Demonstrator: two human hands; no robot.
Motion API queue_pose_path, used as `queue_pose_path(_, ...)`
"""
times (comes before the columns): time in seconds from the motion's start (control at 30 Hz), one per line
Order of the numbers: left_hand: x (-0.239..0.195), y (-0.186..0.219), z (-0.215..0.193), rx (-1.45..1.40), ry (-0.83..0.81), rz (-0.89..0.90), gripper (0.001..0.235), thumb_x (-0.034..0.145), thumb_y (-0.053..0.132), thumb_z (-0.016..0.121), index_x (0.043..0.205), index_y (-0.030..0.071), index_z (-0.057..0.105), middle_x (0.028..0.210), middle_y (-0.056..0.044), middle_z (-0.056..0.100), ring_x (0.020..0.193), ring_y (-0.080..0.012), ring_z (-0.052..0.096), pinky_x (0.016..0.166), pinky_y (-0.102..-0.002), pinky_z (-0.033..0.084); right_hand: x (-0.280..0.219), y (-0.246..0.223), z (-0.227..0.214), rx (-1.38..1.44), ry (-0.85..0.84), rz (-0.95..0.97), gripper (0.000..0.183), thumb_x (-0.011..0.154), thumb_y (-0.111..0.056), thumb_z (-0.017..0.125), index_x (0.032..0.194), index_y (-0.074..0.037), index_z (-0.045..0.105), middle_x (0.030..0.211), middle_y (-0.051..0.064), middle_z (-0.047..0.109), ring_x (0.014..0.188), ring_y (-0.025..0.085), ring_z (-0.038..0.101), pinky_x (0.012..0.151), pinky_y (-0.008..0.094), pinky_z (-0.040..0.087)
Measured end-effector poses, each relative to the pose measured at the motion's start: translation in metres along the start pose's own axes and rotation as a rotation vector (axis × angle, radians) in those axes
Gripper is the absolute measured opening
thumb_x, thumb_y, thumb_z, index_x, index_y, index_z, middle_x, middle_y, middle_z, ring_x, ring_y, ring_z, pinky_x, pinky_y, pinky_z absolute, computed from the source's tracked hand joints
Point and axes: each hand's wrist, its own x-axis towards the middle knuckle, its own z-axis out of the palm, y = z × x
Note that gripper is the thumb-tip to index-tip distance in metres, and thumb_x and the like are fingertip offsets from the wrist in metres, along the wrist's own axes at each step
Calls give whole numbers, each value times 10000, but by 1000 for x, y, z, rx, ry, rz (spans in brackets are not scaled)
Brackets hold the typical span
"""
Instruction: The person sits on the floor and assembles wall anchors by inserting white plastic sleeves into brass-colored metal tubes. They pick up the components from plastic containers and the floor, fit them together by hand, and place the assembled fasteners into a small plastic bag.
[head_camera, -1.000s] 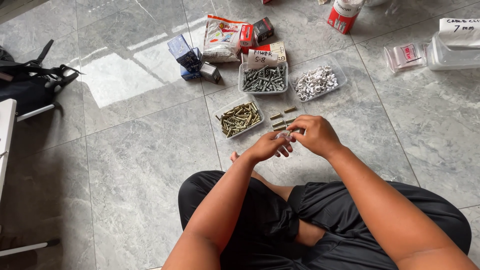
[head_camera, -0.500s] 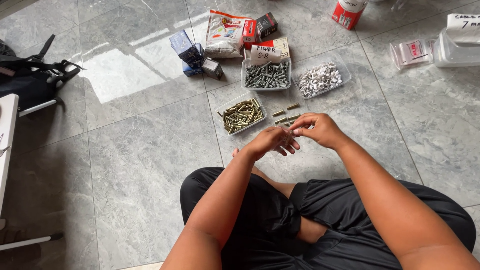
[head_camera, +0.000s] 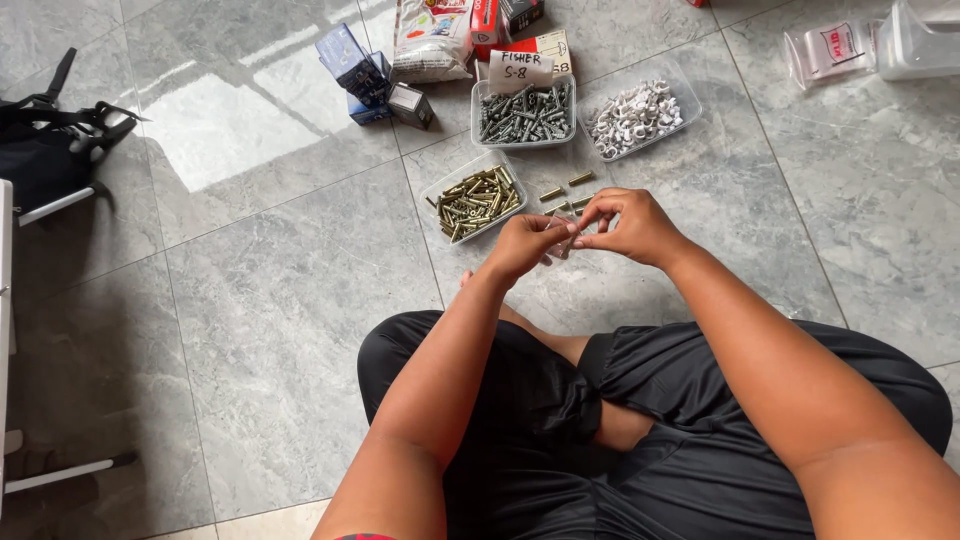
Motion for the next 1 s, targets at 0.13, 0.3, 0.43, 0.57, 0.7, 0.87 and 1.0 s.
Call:
queue_pose_path(0.13, -2, 3, 3, -73, -9, -26, 308, 871, 287, 788, 1014, 15, 759, 786, -97, 737, 672, -166, 742, 554, -236, 579, 0, 7, 6, -12, 37, -8, 176, 709, -176, 910, 822, -116, 787, 903, 19, 732, 700, 117, 639, 580, 225, 510)
queue_pose_path(0.3, 9, -12, 3, -104, -7, -15, 317, 886, 276, 785, 1041, 2, 755, 841, -127, 756, 715, -210, 768, 598, -273, 617, -1, 2, 3, 0, 2, -13, 57, 792, -143, 825, 819, -117, 782, 962, 22, 736, 736, 113, 648, 589, 215, 520)
queue_pose_path(0.43, 10, -15, 1, -128, 12, -11, 325, 883, 315, 806, 1038, 32, 761, 832, -157, 763, 747, -266, 778, 608, -312, 633, -5, 2, 6, 34, -91, 1, 235, 705, -156, 881, 908, -87, 785, 1030, 62, 726, 767, 157, 675, 609, 274, 548)
queue_pose_path(0.57, -5, 3, 6, -111, 8, -9, 365, 894, 340, 792, 1068, 21, 750, 848, -145, 749, 776, -275, 772, 625, -331, 634, 0, 20, 9, 43, -56, 26, 156, 747, -131, 858, 877, -106, 777, 994, 41, 712, 753, 137, 681, 593, 241, 544)
queue_pose_path(0.7, -5, 2, 4, -23, 2, -18, 428, 858, 343, 819, 1124, 17, 739, 833, -150, 757, 782, -239, 773, 669, -300, 627, 2, 33, 8, 92, -30, 79, 163, 733, -102, 864, 841, -89, 743, 921, 21, 694, 750, 120, 687, 601, 220, 552)
queue_pose_path(0.87, -1, -4, 5, 255, 69, 68, 305, 896, 350, 738, 1067, 101, 776, 816, -139, 765, 874, -303, 759, 728, -358, 597, 2, 41, 6, 96, 7, 146, 190, 759, -123, 850, 910, -96, 739, 888, 2, 694, 770, 107, 672, 663, 246, 560)
queue_pose_path(1.0, 1, -5, 2, 534, 204, 173, 328, 879, 445, 714, 1067, 188, 794, 908, -140, 779, 989, -427, 710, 818, -481, 548, -2, 40, -7, -162, 113, 187, 259, 814, -234, 829, 1041, -137, 751, 974, 61, 733, 839, 222, 686, 740, 336, 546)
